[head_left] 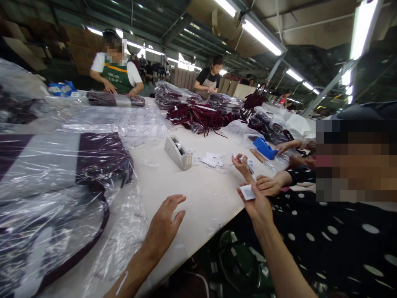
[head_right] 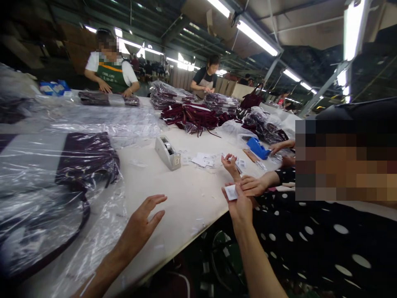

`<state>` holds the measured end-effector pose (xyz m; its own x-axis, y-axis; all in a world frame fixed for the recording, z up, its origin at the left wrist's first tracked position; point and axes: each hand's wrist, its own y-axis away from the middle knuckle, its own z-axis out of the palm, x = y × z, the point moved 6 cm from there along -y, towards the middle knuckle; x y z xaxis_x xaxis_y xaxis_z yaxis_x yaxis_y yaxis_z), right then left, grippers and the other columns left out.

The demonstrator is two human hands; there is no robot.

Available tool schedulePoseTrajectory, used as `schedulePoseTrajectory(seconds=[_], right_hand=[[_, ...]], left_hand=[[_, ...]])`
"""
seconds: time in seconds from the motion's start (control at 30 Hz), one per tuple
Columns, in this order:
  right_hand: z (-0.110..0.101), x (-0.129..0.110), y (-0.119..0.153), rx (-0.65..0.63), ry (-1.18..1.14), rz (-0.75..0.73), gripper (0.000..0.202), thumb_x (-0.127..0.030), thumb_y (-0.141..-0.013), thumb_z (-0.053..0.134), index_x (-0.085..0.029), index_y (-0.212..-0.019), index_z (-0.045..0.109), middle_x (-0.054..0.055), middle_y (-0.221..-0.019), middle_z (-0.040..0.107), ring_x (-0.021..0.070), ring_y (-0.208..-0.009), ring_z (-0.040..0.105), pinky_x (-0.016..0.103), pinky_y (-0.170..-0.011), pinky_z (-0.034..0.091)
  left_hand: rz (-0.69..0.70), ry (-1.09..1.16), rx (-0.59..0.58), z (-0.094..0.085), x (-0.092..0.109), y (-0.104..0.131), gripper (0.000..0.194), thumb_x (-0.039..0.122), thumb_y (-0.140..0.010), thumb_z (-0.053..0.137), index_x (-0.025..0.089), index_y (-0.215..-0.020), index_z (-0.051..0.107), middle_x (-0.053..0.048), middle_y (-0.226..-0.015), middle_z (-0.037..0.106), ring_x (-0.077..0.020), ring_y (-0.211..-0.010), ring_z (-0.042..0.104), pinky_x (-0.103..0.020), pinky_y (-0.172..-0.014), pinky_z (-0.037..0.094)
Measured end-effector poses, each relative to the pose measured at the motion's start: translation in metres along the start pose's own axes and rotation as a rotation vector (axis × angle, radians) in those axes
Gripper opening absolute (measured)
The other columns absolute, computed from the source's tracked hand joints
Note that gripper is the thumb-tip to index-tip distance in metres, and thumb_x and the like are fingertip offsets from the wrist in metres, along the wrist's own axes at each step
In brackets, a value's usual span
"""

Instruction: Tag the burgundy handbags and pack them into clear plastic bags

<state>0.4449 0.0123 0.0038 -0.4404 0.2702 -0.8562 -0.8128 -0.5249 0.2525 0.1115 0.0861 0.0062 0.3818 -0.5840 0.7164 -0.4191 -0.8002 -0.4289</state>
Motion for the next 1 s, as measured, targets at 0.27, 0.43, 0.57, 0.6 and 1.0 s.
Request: schedulePoseTrajectory(seconds=[0.27, 0.43, 0.57, 0.6, 1.0], right_hand=[[0.098, 0.124, 0.095, -0.747, 0.532, 0.342, 0.036, -0.035, -0.061, 0.084, -0.011, -0.085, 0.071, 0.005, -0.079, 0.073, 0.0175, -0.075, 0.066, 0.030, -0.074, 0.053], [0.179, 0.168, 0.118, -1.105, 0.850, 0.053, 0.023, -0.025, -0.068, 0.071, -0.016, -0.089, 0.069, -0.002, -0.074, 0.068, 0.0149, -0.071, 0.059, 0.026, -0.068, 0.048], [0.200, 0.179, 0.110, -1.061, 1.150, -0.467, 0.033, -0.016, -0.079, 0.056, -0.020, -0.111, 0.066, 0.006, -0.101, 0.070, 0.0219, -0.094, 0.059, 0.038, -0.091, 0.047], [0.199, 0.181, 0.108, -1.003, 1.180, -0.568, 0.043, -0.014, -0.079, 0.054, -0.019, -0.121, 0.062, 0.010, -0.113, 0.067, 0.0248, -0.103, 0.057, 0.042, -0.097, 0.045], [0.161, 0.127, 0.028, -0.966, 1.039, -0.469, 0.031, -0.032, -0.086, 0.057, -0.021, -0.113, 0.068, 0.007, -0.112, 0.070, 0.0203, -0.099, 0.067, 0.035, -0.086, 0.055]], left_hand=[[0.042, -0.075, 0.042, -0.022, 0.005, 0.006, 0.030, 0.014, -0.091, 0.048, 0.022, -0.117, 0.062, -0.007, -0.117, 0.067, -0.0192, -0.112, 0.063, -0.037, -0.099, 0.054], [0.107, -0.213, 0.125, -0.039, 0.004, 0.003, 0.028, 0.015, -0.094, 0.046, 0.021, -0.117, 0.061, -0.009, -0.121, 0.064, -0.0213, -0.115, 0.060, -0.040, -0.101, 0.052], [0.079, -0.355, 0.067, -0.025, -0.024, -0.003, 0.034, 0.016, -0.092, 0.047, 0.018, -0.124, 0.057, -0.012, -0.127, 0.062, -0.0246, -0.118, 0.060, -0.044, -0.101, 0.052], [0.060, -0.393, 0.039, -0.018, -0.034, -0.004, 0.038, 0.016, -0.090, 0.048, 0.017, -0.127, 0.055, -0.013, -0.129, 0.062, -0.0255, -0.118, 0.060, -0.045, -0.100, 0.052], [0.138, -0.498, -0.131, 0.033, -0.065, 0.001, 0.039, 0.012, -0.086, 0.048, 0.018, -0.124, 0.059, -0.013, -0.124, 0.067, -0.0270, -0.112, 0.065, -0.042, -0.093, 0.055]])
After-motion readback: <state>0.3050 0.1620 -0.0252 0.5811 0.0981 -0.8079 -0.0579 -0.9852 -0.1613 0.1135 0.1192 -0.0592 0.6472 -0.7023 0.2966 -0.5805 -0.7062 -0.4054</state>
